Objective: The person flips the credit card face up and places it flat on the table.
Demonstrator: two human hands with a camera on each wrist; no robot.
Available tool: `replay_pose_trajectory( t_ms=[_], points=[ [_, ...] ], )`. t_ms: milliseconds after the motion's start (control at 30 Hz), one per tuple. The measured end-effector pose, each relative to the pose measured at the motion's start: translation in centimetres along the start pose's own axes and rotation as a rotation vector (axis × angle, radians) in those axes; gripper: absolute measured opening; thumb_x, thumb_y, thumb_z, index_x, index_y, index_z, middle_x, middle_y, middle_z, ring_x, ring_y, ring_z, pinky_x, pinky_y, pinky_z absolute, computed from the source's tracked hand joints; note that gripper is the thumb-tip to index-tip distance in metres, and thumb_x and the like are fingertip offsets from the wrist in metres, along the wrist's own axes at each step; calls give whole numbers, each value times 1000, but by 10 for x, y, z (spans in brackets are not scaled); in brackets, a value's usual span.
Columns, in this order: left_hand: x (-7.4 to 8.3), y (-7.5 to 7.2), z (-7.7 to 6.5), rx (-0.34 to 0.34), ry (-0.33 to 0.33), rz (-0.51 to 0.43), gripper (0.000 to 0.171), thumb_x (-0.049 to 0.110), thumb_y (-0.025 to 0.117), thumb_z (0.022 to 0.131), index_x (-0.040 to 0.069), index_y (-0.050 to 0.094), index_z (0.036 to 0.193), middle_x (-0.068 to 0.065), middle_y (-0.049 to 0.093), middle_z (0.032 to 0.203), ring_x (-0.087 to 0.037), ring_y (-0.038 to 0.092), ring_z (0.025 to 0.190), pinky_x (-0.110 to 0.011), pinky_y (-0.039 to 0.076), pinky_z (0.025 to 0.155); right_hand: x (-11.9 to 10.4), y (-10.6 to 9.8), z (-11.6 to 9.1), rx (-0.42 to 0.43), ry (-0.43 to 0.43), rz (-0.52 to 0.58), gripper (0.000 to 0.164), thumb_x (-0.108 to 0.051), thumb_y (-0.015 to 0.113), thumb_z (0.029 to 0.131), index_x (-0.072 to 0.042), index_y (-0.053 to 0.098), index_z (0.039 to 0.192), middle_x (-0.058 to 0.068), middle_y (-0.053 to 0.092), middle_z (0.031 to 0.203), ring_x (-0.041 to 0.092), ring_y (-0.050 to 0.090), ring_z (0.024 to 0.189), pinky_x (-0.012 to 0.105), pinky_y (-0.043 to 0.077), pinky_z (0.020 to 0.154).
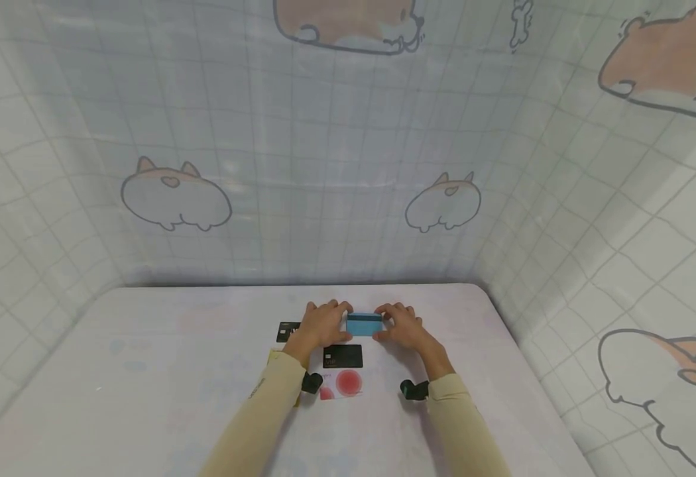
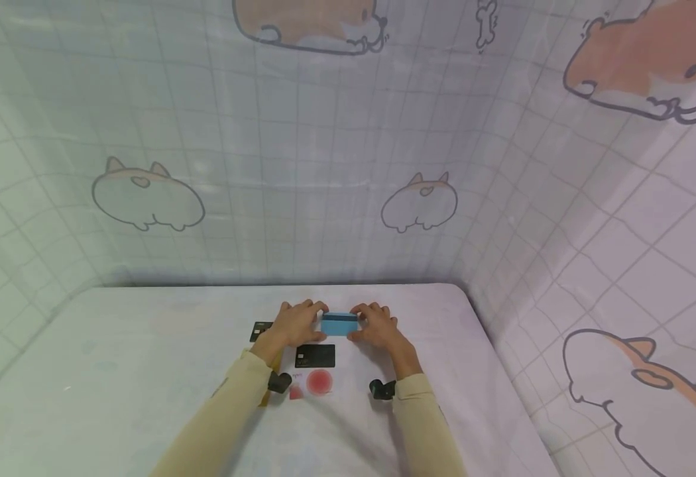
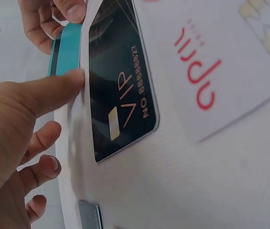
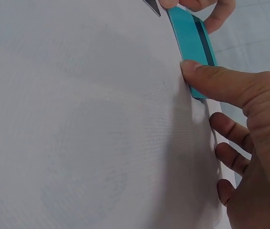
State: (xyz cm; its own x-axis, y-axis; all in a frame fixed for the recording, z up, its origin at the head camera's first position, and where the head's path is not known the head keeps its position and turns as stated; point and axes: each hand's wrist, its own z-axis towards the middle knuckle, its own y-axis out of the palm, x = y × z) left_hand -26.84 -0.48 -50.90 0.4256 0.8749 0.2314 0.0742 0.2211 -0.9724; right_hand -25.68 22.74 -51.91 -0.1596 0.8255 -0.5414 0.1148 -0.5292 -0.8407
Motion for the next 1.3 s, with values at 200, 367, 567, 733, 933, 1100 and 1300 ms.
replay_pose_trajectory(
  t_ms=[200,367,567,733,933,1100,1300],
  points=[
    [-1,-1,1,28,23,33,61,52,80,82,26,59,133,-3,62,125,-23,61,109,-51,38,98,1,2,0,18,-12,11,52,-36,84,81,-23,64,127,6,59,119,31,44,115,65,31,99],
    [-3,-2,0,58,47,75,59,55,79,81,27,63,130,0,63,115,-20,61,100,-49,40,93,1,6,-1,22,-20,-3,54,-42,84,78,-23,63,124,4,58,118,29,44,114,61,33,96],
    [-5,-3,0,80,58,67,60,56,77,82,28,63,133,3,61,108,-16,60,94,-47,39,90,-2,5,-2,42,-20,4,58,-41,85,76,-21,59,124,4,59,119,29,44,117,60,31,98],
    [-6,-6,-1,80,65,62,61,58,76,83,28,63,135,3,62,107,-15,61,93,-46,40,90,-3,1,-2,62,-51,19,56,-41,84,79,-24,58,126,4,60,119,29,46,116,62,31,97],
    [-7,-9,-1,60,59,50,62,58,76,83,27,63,135,2,62,104,-15,62,93,-47,40,88,-6,-5,-1,83,-120,100,55,-46,82,80,-29,58,127,3,59,119,28,44,118,63,30,98],
    [-8,-7,1,54,77,21,62,59,75,83,28,63,136,3,61,102,-14,62,92,-46,39,87,-13,-8,1,84,-195,159,56,-47,80,82,-31,57,131,7,59,121,26,45,118,62,32,95],
    [-7,-5,2,78,138,-4,61,59,72,85,28,62,137,3,61,103,-13,63,91,-45,38,85,-23,-6,6,75,-276,237,59,-41,81,83,-26,55,134,11,59,125,37,49,120,57,40,92]
  ],
)
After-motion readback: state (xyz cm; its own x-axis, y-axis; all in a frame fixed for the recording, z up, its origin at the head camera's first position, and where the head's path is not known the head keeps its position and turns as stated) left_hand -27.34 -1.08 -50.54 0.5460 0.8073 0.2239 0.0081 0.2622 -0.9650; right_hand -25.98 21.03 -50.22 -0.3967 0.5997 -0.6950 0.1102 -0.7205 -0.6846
